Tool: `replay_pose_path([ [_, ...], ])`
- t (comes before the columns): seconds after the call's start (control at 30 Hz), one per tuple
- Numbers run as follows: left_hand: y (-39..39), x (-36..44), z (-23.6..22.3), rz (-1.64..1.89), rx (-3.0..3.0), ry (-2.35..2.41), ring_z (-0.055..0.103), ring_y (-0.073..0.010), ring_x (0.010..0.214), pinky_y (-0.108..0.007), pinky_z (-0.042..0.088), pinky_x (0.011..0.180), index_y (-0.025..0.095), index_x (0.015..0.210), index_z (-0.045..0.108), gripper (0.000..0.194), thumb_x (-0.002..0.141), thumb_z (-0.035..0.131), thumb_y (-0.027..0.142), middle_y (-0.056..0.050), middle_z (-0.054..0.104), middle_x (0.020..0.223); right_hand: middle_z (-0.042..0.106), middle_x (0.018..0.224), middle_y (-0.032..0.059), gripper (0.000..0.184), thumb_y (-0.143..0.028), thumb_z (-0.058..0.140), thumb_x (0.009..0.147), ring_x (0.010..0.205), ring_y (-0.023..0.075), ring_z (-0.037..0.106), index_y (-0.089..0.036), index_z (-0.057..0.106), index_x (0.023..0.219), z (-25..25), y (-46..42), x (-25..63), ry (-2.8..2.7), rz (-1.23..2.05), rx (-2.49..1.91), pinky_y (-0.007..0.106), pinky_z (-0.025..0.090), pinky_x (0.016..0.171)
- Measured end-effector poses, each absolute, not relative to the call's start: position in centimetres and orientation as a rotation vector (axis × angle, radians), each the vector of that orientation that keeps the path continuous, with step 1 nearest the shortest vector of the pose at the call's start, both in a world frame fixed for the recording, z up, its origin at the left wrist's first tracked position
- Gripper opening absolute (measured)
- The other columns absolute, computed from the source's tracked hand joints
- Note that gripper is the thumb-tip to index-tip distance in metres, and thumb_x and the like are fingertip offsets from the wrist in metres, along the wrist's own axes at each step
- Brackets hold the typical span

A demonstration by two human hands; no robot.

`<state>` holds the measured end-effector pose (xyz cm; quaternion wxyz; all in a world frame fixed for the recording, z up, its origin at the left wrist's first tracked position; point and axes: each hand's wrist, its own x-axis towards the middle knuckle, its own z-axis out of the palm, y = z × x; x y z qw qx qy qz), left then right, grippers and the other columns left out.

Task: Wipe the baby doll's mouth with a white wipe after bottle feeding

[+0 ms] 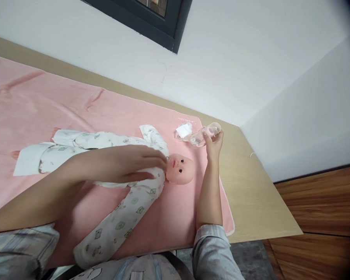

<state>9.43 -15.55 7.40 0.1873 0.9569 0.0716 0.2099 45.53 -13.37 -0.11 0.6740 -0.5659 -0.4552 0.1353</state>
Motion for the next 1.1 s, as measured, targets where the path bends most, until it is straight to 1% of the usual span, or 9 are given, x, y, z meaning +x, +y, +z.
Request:
replay_pose_path([
  [0.07,-15.0,10.1,7.9,0.643,2.649,0.139,0.060,-0.0208,0.122,-0.030,0.052,0.099,0.028,0.129,0.059,0.028,0.104,0.048,0.023,-0.005,0.060,0.136,0.059,0.130,0.0112,0.066,-0.045,0.076,0.070,0.115,0.0215,0.065,-0.022,0.047,0.124,1.4,-13.8,44.0,-1.055,0.346,-1.200,0.042,0.052,0.102],
  [0.17,-14.4,11.0,7.5,0.930,2.633,0.303,0.057,-0.0240,0.125,-0.037,0.049,0.104,0.026,0.127,0.057,0.024,0.104,0.051,0.023,-0.007,0.058,0.137,0.062,0.125,0.0087,0.063,-0.044,0.079,0.070,0.114,0.0212,0.065,-0.024,0.049,0.121,3.2,-14.7,40.8,-1.090,0.392,-1.122,0.042,0.052,0.103],
  [0.3,-14.2,12.2,6.4,1.156,2.606,0.546,0.052,-0.0273,0.130,-0.042,0.048,0.107,0.023,0.141,0.046,0.042,0.100,0.058,0.027,-0.011,0.053,0.141,0.062,0.125,0.0071,0.064,-0.045,0.081,0.072,0.117,0.0207,0.063,-0.026,0.049,0.124,4.5,-16.3,35.5,-1.171,0.524,-1.053,0.040,0.054,0.102],
  [0.37,-14.2,12.7,5.9,1.199,2.576,0.632,0.054,-0.0283,0.128,-0.042,0.050,0.105,0.021,0.145,0.041,0.052,0.098,0.060,0.030,-0.013,0.052,0.142,0.060,0.127,0.0074,0.065,-0.046,0.080,0.074,0.120,0.0212,0.062,-0.027,0.048,0.127,4.8,-17.2,33.0,-1.191,0.598,-1.017,0.041,0.054,0.102],
  [0.47,-14.3,13.3,5.5,1.231,2.547,0.734,0.060,-0.0301,0.121,-0.045,0.052,0.101,0.021,0.147,0.037,0.059,0.096,0.062,0.036,-0.013,0.055,0.138,0.059,0.129,0.0078,0.067,-0.047,0.079,0.075,0.122,0.0210,0.060,-0.027,0.046,0.130,4.8,-18.3,30.1,-1.200,0.664,-0.960,0.041,0.054,0.104],
  [0.57,-14.6,13.4,5.4,1.234,2.549,0.786,0.060,-0.0320,0.121,-0.046,0.051,0.099,0.020,0.145,0.039,0.058,0.095,0.062,0.039,-0.013,0.058,0.135,0.057,0.133,0.0078,0.068,-0.047,0.078,0.077,0.124,0.0206,0.059,-0.028,0.045,0.133,4.5,-18.9,28.6,-1.218,0.687,-0.940,0.041,0.053,0.107],
  [0.83,-14.8,13.3,5.3,1.153,2.568,0.890,0.058,-0.0296,0.124,-0.042,0.049,0.103,0.022,0.145,0.038,0.060,0.092,0.062,0.035,-0.011,0.057,0.140,0.058,0.131,0.0062,0.062,-0.046,0.070,0.083,0.125,0.0209,0.060,-0.032,0.043,0.138,4.8,-19.6,28.1,-1.205,0.685,-0.951,0.045,0.055,0.106],
  [1.0,-13.9,12.8,5.9,1.120,2.596,0.967,0.056,-0.0319,0.126,-0.044,0.048,0.103,0.018,0.148,0.038,0.063,0.091,0.061,0.031,-0.013,0.054,0.141,0.051,0.142,0.0079,0.064,-0.046,0.063,0.089,0.141,0.0231,0.049,-0.032,0.035,0.144,6.1,-20.0,29.7,-1.196,0.524,-0.930,0.051,0.045,0.116],
  [1.1,-12.5,11.2,6.9,1.102,2.589,1.029,0.050,-0.0294,0.133,-0.042,0.045,0.109,0.017,0.149,0.039,0.063,0.092,0.061,0.026,-0.012,0.051,0.145,0.048,0.144,0.0095,0.064,-0.043,0.062,0.089,0.141,0.0249,0.048,-0.030,0.031,0.144,5.9,-18.6,32.8,-1.167,0.398,-0.950,0.052,0.046,0.113],
])
